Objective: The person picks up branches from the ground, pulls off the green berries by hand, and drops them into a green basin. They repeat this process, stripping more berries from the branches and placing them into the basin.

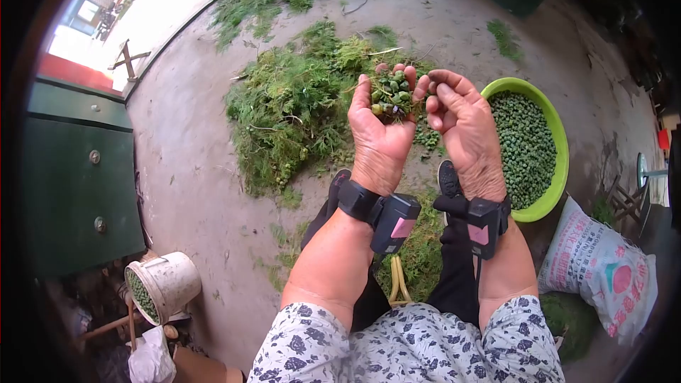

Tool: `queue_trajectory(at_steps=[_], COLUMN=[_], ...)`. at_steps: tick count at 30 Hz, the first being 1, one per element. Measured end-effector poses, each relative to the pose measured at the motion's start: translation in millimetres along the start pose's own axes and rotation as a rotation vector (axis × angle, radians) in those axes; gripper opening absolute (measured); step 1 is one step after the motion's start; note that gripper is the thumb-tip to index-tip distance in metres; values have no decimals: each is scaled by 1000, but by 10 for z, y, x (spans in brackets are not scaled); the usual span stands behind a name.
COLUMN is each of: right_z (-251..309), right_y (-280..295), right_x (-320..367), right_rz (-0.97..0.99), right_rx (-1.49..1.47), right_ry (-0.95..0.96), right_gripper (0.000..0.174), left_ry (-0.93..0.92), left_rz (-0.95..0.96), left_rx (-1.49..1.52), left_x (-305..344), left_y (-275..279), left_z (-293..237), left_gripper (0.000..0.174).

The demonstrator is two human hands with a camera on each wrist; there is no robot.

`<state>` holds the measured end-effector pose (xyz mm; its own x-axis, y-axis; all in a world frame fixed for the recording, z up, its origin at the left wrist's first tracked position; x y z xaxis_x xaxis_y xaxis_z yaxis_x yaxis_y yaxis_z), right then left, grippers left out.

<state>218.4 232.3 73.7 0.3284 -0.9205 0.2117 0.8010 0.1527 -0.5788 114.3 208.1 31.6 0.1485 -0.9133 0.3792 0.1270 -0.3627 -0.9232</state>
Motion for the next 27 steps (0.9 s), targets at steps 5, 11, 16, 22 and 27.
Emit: queue_trajectory(at_steps=[5,11,16,22,27], right_z=[14,42,-92,-120,-92], right_y=[-85,-145,-162,-127,-60], right_x=[107,99,72,8,-65], right_rz=[36,84,81,145,160], right_rx=[366,687,337,-271,-473], right_ry=[83,329,73,-82,-88], right_gripper=[15,17,12,18,27], left_ry=[0,-8,-65,40,-30], left_rz=[25,-5,44,203,-60], left_rx=[-20,18,9,-89,-62], left_x=[11,62,149,132,100], left_y=[17,59,71,-2,61], left_z=[100,120,6,0,-16], left_gripper=[29,30,33,32,32])
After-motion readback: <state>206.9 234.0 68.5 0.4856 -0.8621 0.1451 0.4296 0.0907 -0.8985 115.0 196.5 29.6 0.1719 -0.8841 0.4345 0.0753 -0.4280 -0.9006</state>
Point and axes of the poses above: each hand's wrist, its own x-axis away from the middle knuckle, its own y-axis out of the back of the hand, z = x × y, the point moved 8 cm from there along -x, towards the middle knuckle
